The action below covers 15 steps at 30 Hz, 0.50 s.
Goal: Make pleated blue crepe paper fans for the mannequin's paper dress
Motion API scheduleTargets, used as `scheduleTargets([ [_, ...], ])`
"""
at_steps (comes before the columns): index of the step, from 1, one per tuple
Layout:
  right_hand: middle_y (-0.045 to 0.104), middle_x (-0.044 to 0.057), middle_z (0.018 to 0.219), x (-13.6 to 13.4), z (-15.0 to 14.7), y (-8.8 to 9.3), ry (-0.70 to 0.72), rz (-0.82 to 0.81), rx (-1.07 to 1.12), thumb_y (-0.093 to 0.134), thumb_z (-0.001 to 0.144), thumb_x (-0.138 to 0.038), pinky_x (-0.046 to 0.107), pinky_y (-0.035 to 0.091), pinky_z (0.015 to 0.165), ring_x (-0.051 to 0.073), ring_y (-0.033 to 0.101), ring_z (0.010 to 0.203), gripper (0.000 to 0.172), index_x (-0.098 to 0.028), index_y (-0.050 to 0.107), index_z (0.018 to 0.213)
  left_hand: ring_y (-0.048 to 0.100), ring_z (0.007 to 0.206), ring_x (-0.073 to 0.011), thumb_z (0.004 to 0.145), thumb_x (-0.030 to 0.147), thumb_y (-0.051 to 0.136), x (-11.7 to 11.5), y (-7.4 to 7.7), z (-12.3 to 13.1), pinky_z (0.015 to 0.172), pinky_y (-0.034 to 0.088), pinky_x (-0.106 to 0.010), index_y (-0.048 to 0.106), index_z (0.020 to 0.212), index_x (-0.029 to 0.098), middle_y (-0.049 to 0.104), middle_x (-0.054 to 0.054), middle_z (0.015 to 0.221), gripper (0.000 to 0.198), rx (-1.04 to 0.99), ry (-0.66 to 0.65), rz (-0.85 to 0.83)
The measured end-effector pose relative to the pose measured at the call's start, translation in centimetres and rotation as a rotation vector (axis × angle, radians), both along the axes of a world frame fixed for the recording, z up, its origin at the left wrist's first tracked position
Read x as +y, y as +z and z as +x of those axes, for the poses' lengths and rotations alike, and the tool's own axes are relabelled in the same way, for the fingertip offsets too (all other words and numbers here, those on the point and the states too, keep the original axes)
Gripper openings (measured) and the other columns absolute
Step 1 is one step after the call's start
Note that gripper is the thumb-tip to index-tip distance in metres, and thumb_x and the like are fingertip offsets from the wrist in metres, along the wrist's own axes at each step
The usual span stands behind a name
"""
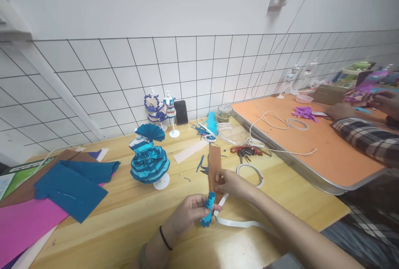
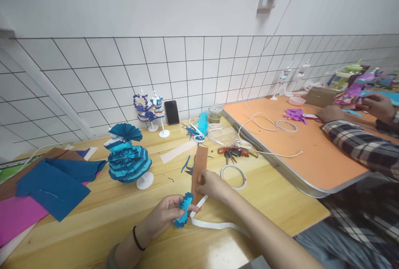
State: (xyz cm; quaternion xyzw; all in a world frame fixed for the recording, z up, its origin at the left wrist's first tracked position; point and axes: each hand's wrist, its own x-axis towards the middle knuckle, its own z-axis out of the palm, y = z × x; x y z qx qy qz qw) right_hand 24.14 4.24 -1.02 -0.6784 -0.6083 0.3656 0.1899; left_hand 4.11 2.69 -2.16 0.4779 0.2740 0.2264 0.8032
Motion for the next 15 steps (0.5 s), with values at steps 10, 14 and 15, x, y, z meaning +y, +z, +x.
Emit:
scheduleTargets([
  [10, 0.059, 0.0, 0.075, 4.4, -1.4, 1.9, -0.028, 0.107, 0.013, 0.041, 0.085, -0.022, 0.016, 0.039, 0.043, 0.006, 0.053, 0.047, 0.017, -0.015, 0.049, 0.098, 0.048, 0.053, -0.0081, 0.063, 0.035, 0.071, 0.0, -0.3, -0.5, 0.051, 0.034, -0.021, 0.061, 0.072, 0.011, 0.067, -0.012, 0.086, 0.028, 0.057, -0.064, 0.081],
  [14, 0.059, 0.002, 0.065, 4.5, -0.9, 4.2, 0.02, 0.12, -0.149, 0.039, 0.085, -0.033, 0.02, 0.038, 0.049, 0.012, 0.057, 0.053, 0.026, -0.015, 0.059, 0.087, 0.056, 0.065, -0.0143, 0.064, 0.035, 0.07, 0.1, -0.1, -0.8, 0.056, 0.037, -0.023, 0.062, 0.073, 0.012, 0.067, -0.013, 0.089, 0.026, 0.064, -0.058, 0.112],
  [15, 0.057, 0.002, 0.057, 3.9, -0.8, 4.6, 0.052, 0.097, -0.206, 0.045, 0.082, -0.036, 0.022, 0.037, 0.049, 0.014, 0.056, 0.054, 0.028, -0.015, 0.061, 0.072, 0.058, 0.07, -0.0168, 0.065, 0.035, 0.07, 0.1, 0.1, -0.8, 0.058, 0.038, -0.024, 0.062, 0.075, 0.012, 0.067, -0.014, 0.089, 0.026, 0.069, -0.055, 0.122],
])
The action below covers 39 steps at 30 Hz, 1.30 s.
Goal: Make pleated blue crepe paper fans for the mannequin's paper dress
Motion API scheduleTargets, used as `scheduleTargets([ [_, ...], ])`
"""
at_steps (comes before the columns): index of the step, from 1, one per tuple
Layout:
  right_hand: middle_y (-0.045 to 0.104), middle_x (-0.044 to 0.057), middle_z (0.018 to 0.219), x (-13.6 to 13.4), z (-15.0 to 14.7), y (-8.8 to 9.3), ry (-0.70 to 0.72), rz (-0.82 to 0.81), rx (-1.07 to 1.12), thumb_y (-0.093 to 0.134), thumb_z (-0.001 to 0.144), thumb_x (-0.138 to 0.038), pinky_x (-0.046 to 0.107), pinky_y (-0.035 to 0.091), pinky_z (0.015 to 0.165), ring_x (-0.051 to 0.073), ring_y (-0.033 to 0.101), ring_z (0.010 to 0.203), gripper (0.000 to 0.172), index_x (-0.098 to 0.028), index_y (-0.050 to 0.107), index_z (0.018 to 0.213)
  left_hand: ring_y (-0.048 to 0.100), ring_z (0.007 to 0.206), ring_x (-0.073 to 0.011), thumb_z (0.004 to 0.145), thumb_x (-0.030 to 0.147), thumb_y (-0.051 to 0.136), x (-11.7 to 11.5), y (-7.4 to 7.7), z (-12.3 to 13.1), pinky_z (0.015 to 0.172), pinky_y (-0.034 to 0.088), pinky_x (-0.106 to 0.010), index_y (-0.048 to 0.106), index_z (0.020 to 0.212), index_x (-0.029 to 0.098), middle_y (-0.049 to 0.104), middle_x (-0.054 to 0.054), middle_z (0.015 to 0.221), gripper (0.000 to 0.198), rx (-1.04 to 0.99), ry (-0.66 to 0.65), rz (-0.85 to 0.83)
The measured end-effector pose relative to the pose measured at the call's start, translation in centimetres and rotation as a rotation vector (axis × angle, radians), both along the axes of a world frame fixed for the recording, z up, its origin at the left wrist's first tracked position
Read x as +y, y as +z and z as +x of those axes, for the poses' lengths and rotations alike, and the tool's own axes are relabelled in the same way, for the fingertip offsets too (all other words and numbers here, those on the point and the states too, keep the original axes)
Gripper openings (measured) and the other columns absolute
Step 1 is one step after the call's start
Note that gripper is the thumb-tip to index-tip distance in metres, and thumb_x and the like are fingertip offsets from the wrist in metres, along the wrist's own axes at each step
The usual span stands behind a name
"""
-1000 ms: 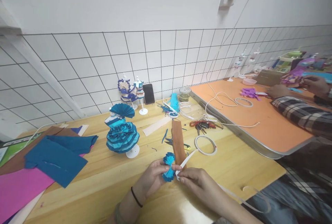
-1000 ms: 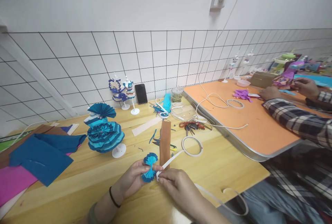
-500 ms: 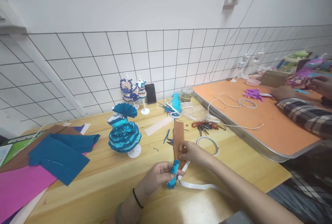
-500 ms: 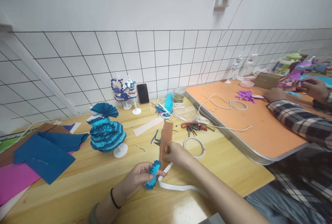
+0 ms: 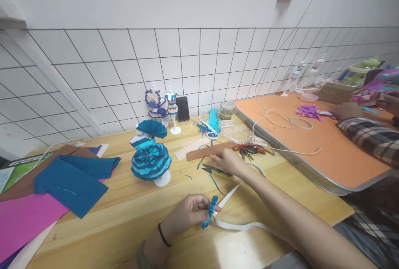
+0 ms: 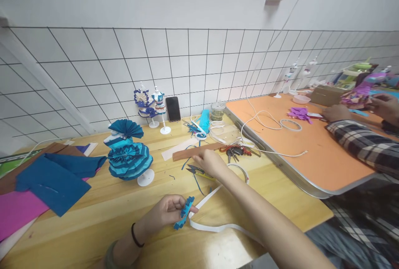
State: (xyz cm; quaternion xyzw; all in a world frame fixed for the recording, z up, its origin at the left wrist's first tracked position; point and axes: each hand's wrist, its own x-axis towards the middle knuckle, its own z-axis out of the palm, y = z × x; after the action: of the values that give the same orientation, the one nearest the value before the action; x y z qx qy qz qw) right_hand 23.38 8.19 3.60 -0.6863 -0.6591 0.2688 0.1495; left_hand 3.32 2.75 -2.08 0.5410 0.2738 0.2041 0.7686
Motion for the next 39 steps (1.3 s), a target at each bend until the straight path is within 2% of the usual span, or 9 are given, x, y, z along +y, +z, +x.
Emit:
scheduleTargets([
  [2, 0.051, 0.002, 0.045, -1.4, 0.0, 0.7, 0.071, -0.078, -0.108, 0.06, 0.069, -0.037, 0.024, 0.035, 0.048, 0.018, 0.055, 0.052, 0.031, -0.016, 0.055, 0.047, 0.059, 0.076, -0.0193, 0.065, 0.035, 0.07, -0.1, 0.3, 0.0, 0.061, 0.04, -0.025, 0.063, 0.078, 0.012, 0.067, -0.014, 0.091, 0.028, 0.009, -0.004, 0.013],
  [5, 0.047, 0.001, 0.037, -3.3, -0.7, 0.9, 0.183, -0.198, -0.217, 0.072, 0.05, -0.028, 0.026, 0.034, 0.047, 0.021, 0.055, 0.049, 0.033, -0.017, 0.046, 0.033, 0.059, 0.071, -0.0171, 0.065, 0.038, 0.069, -0.3, 0.7, 0.1, 0.059, 0.04, -0.024, 0.064, 0.081, 0.011, 0.068, -0.014, 0.091, 0.032, 0.028, -0.025, 0.02],
  [10, 0.057, 0.004, 0.046, -3.3, -1.3, 0.4, 0.258, -0.249, -0.295, 0.061, 0.055, -0.014, 0.025, 0.033, 0.044, 0.021, 0.058, 0.051, 0.015, -0.018, 0.057, 0.041, 0.06, 0.072, -0.0174, 0.064, 0.04, 0.07, -0.5, 1.1, 0.2, 0.06, 0.041, -0.024, 0.065, 0.081, 0.01, 0.068, -0.015, 0.089, 0.035, 0.05, -0.033, 0.019],
  [14, 0.066, 0.01, 0.065, -2.1, -0.4, 0.6, 0.214, -0.175, -0.34, 0.052, 0.07, -0.022, 0.026, 0.035, 0.049, 0.022, 0.06, 0.062, 0.018, -0.017, 0.066, 0.06, 0.061, 0.077, -0.0202, 0.064, 0.039, 0.07, -0.3, 0.9, 0.1, 0.063, 0.043, -0.026, 0.065, 0.081, 0.011, 0.068, -0.015, 0.091, 0.033, 0.038, -0.018, 0.028],
  [16, 0.064, 0.008, 0.061, -1.9, -0.2, 0.8, 0.216, -0.185, -0.353, 0.054, 0.071, -0.031, 0.026, 0.036, 0.05, 0.021, 0.06, 0.06, 0.022, -0.017, 0.065, 0.058, 0.061, 0.079, -0.0208, 0.064, 0.039, 0.07, -0.3, 0.9, 0.1, 0.064, 0.043, -0.027, 0.065, 0.08, 0.011, 0.068, -0.015, 0.091, 0.032, 0.03, -0.013, 0.031],
  [20, 0.05, -0.002, 0.037, -1.7, -1.2, 0.5, 0.335, -0.341, -0.341, 0.072, 0.05, -0.037, 0.024, 0.037, 0.047, 0.016, 0.055, 0.047, 0.028, -0.019, 0.056, 0.037, 0.061, 0.074, -0.0187, 0.063, 0.041, 0.07, -0.6, 1.4, 0.3, 0.062, 0.042, -0.025, 0.065, 0.08, 0.011, 0.068, -0.014, 0.088, 0.034, 0.053, -0.039, 0.026],
  [24, 0.044, -0.005, 0.031, -1.0, -2.5, -0.1, 0.445, -0.5, -0.289, 0.077, 0.033, -0.013, 0.023, 0.036, 0.045, 0.014, 0.05, 0.041, 0.028, -0.017, 0.049, 0.027, 0.06, 0.072, -0.0176, 0.061, 0.041, 0.071, -1.0, 1.8, 0.4, 0.063, 0.042, -0.026, 0.065, 0.078, 0.011, 0.069, -0.013, 0.086, 0.035, 0.092, -0.039, 0.038],
  [32, 0.04, -0.006, 0.038, 1.3, -0.1, 0.3, 0.295, -0.312, -0.022, 0.067, 0.054, -0.022, 0.021, 0.029, 0.045, 0.01, 0.043, 0.046, 0.02, -0.017, 0.053, 0.041, 0.06, 0.08, -0.0207, 0.064, 0.041, 0.069, -0.6, 1.2, 0.1, 0.066, 0.043, -0.028, 0.065, 0.08, 0.011, 0.067, -0.017, 0.092, 0.035, 0.063, -0.04, 0.061],
  [39, 0.052, -0.004, 0.048, 0.2, 1.3, -0.8, 0.222, -0.433, 0.349, 0.065, 0.063, -0.039, 0.019, 0.036, 0.044, 0.007, 0.044, 0.044, 0.025, -0.016, 0.061, 0.056, 0.06, 0.076, -0.0201, 0.063, 0.043, 0.07, -0.2, 1.6, -0.3, 0.064, 0.043, -0.028, 0.064, 0.08, 0.009, 0.068, -0.018, 0.092, 0.038, 0.077, -0.019, 0.073],
])
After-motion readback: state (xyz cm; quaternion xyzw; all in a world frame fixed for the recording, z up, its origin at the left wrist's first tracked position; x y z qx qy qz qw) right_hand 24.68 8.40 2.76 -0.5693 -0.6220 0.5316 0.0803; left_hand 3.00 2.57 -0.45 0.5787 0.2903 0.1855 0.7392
